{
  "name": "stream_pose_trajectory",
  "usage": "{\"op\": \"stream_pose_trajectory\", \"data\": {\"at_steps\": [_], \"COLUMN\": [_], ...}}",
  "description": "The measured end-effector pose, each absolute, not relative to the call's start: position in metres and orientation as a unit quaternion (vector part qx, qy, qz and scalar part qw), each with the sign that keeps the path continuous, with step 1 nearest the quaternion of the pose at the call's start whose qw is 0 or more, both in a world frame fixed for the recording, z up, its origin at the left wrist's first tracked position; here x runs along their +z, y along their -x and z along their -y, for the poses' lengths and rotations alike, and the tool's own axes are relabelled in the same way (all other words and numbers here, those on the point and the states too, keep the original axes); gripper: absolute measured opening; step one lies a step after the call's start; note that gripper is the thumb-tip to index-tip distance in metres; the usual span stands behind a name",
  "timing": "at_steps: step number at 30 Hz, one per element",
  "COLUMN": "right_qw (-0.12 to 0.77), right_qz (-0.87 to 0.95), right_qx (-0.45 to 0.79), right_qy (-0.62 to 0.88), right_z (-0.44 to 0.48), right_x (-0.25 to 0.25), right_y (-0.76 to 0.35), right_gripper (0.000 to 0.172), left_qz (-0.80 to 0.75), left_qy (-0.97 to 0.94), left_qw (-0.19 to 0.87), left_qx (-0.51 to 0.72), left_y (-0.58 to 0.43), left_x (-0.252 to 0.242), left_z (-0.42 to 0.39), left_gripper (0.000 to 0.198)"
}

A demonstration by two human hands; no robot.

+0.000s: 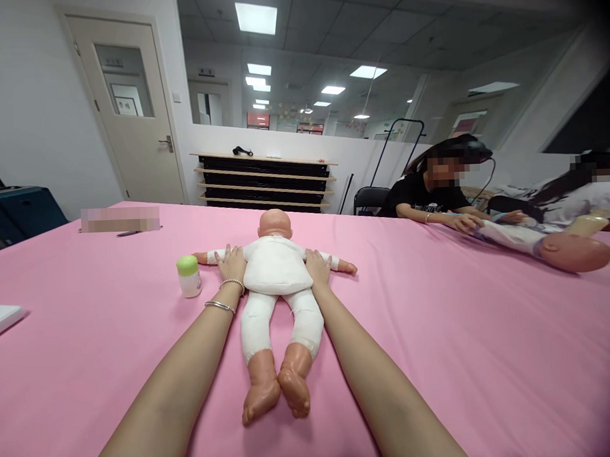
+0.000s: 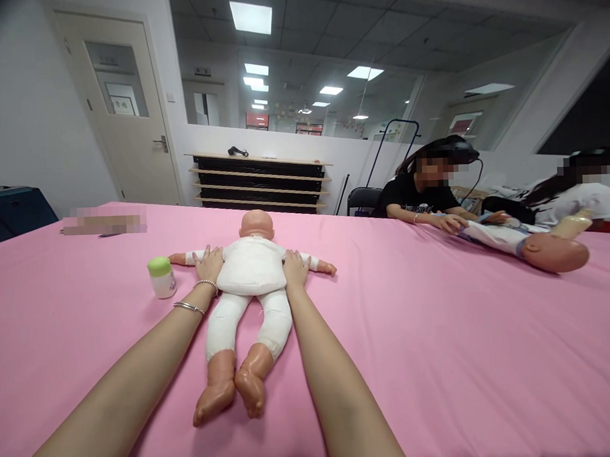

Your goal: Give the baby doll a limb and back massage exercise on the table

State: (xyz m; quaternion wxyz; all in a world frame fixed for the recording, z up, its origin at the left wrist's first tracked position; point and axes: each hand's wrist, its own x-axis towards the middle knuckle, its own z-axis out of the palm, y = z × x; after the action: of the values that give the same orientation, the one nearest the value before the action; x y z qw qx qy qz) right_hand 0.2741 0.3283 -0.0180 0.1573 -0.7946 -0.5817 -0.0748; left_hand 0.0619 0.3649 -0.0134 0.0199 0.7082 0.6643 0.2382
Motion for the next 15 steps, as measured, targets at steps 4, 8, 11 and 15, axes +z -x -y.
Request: {"op": "stream_pose_trajectory", "data": {"at_steps": [4,8,11,15], "right_qw": [0.193,0.168,0.137,0.151], "right_qz": [0.486,0.567,0.604,0.517], "right_qx": [-0.109,-0.145,-0.099,-0.077], "right_qy": [0.845,0.793,0.779,0.839], "right_z": [-0.3215,-0.3202,-0.3223,-0.3214], "right_x": [-0.0119,-0.0081,-0.0117,-0.0141], "right_y": [-0.2746,-0.2735,-0.2741,-0.2738], "right_gripper": [0.058,0.057,0.048,0.048], "left_qz": [-0.705,-0.624,-0.576,-0.660], "left_qy": [-0.649,-0.735,-0.788,-0.710], "left_qw": [-0.023,-0.031,0.008,0.016], "left_qx": [0.286,0.264,0.217,0.246], "left_y": [-0.0619,-0.0635,-0.0640,-0.0629], "left_x": [-0.0117,-0.0100,-0.0103,-0.0120], "left_z": [-0.3635,-0.3648,-0.3651,-0.3641], "left_gripper": [0.054,0.054,0.050,0.045]}}
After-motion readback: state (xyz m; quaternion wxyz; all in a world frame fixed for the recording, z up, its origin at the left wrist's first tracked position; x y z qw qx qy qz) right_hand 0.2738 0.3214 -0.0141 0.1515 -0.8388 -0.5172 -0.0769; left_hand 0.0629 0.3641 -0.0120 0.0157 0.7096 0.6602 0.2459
